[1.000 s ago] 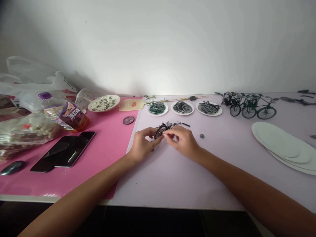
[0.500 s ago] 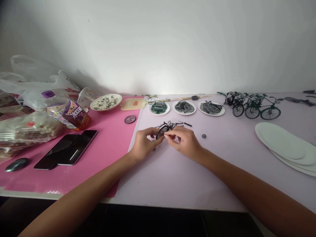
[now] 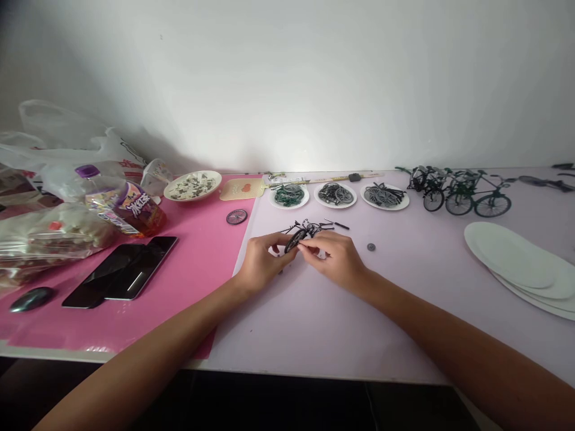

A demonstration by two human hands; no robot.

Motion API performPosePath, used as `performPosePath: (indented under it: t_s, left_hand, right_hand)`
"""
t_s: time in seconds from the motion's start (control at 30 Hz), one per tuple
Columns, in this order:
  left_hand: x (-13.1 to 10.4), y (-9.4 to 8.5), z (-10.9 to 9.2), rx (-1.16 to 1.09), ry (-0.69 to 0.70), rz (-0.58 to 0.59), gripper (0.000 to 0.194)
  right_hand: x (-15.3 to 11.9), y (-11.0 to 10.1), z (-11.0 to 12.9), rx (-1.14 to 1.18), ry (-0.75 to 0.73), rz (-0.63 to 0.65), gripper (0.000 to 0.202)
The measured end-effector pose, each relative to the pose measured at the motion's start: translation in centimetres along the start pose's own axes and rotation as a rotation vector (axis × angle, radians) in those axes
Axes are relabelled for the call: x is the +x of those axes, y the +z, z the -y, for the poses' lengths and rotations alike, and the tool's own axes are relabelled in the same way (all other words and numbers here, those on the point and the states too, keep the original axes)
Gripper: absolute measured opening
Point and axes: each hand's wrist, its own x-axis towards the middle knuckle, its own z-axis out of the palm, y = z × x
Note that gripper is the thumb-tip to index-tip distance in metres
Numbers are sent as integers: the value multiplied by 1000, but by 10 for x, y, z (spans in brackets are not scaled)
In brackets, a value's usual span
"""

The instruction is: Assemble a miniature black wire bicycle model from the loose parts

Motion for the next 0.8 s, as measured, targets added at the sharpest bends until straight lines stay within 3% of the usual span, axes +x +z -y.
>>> performPosePath:
  t_s: [0.8]
  left_hand:
    - [3, -1, -2, 1, 37, 26, 17]
  right_hand:
    - [2, -2, -4, 35, 27, -19, 11]
